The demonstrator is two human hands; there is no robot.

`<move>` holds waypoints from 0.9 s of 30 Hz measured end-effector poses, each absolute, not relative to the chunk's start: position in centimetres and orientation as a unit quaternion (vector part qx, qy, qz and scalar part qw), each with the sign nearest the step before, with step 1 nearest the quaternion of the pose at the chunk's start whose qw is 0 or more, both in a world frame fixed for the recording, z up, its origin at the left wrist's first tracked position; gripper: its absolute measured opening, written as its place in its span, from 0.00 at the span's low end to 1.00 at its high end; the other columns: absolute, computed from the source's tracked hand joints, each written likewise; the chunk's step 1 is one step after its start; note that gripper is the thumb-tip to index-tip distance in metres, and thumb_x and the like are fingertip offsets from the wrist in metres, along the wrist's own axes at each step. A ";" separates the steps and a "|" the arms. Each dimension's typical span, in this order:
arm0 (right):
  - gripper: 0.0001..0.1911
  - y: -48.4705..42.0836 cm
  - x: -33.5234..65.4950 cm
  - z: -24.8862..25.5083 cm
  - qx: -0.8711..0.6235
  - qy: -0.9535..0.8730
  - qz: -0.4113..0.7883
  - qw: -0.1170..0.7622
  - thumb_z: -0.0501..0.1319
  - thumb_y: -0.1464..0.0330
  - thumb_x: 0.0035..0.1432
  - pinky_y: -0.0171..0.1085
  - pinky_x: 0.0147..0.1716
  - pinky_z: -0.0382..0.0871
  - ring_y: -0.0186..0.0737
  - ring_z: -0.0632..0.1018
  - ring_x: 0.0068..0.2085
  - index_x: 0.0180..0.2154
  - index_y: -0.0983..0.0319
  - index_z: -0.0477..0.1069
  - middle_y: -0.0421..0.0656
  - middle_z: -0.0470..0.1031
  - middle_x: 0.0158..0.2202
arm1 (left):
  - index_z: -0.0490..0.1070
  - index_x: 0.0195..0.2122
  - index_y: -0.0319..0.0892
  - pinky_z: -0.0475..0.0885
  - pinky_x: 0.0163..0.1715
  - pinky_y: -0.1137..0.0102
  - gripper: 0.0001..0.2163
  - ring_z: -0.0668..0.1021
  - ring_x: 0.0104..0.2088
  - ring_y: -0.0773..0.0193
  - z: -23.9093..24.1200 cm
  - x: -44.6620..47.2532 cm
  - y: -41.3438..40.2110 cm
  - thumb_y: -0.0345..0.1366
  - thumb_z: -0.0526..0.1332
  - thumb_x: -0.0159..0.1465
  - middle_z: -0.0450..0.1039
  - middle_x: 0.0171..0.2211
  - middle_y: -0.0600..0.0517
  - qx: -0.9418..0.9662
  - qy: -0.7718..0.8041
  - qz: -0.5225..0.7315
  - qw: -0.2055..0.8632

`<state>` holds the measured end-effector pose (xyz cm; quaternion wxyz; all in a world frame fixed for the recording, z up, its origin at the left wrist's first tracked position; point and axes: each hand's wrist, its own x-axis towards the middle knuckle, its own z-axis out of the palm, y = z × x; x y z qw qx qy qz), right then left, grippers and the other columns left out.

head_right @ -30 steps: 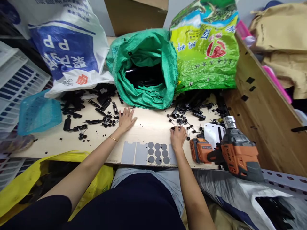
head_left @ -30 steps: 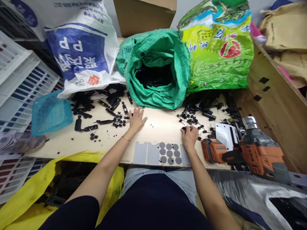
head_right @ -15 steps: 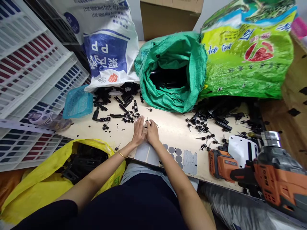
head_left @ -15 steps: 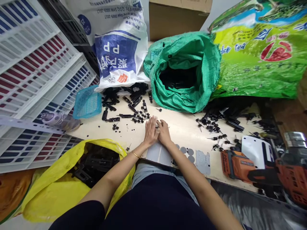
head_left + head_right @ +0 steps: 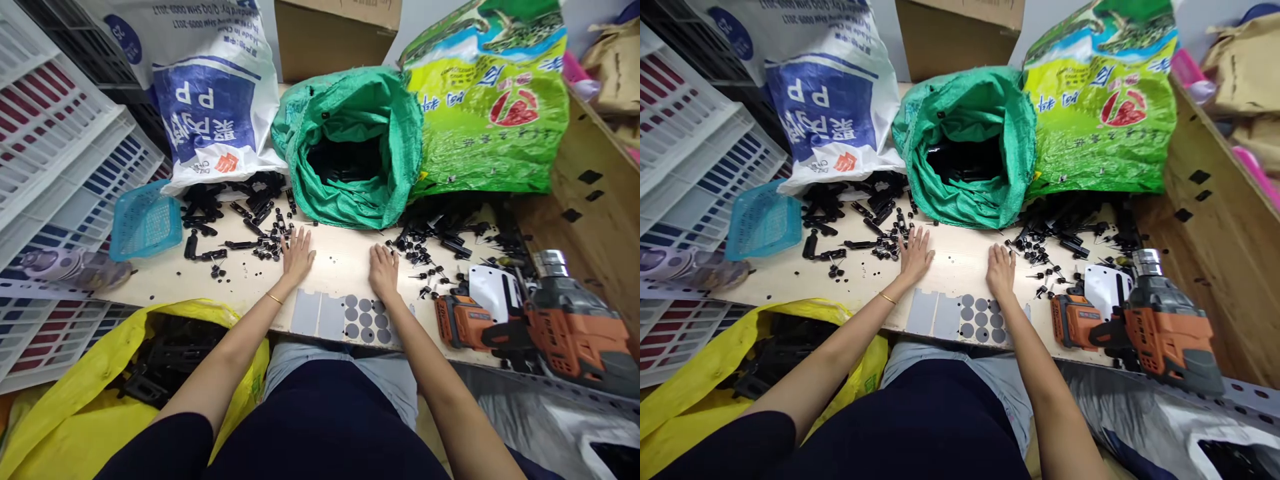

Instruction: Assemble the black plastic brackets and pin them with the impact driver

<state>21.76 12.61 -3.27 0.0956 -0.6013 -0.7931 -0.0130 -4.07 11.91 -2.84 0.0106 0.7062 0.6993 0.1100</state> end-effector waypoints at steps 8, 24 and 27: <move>0.26 15.8 25.0 -2.4 -0.588 -0.801 -0.059 0.090 0.43 0.65 0.66 0.53 0.63 0.40 0.49 0.60 0.62 0.60 0.68 0.62 0.52 0.62 0.62 | 0.56 0.63 0.36 0.39 0.64 0.49 0.28 0.54 0.65 0.46 -2.5 -3.1 16.3 0.47 0.46 0.66 0.48 0.67 0.42 0.700 0.708 0.090 0.011; 0.24 10.0 24.4 -4.1 -0.622 -0.756 -0.075 0.189 0.47 0.63 0.63 0.57 0.60 0.44 0.51 0.58 0.62 0.57 0.66 0.62 0.56 0.61 0.60 | 0.55 0.64 0.41 0.46 0.62 0.48 0.29 0.56 0.64 0.45 -1.3 -5.7 13.6 0.50 0.49 0.65 0.51 0.64 0.37 0.622 0.768 0.151 -0.018; 0.24 10.2 24.2 -4.2 -0.620 -0.756 -0.072 0.196 0.47 0.61 0.62 0.56 0.59 0.48 0.52 0.62 0.59 0.55 0.67 0.64 0.57 0.65 0.56 | 0.55 0.63 0.39 0.48 0.62 0.51 0.28 0.57 0.63 0.46 -0.1 -8.7 16.9 0.46 0.52 0.64 0.52 0.63 0.37 0.576 0.798 0.176 -0.020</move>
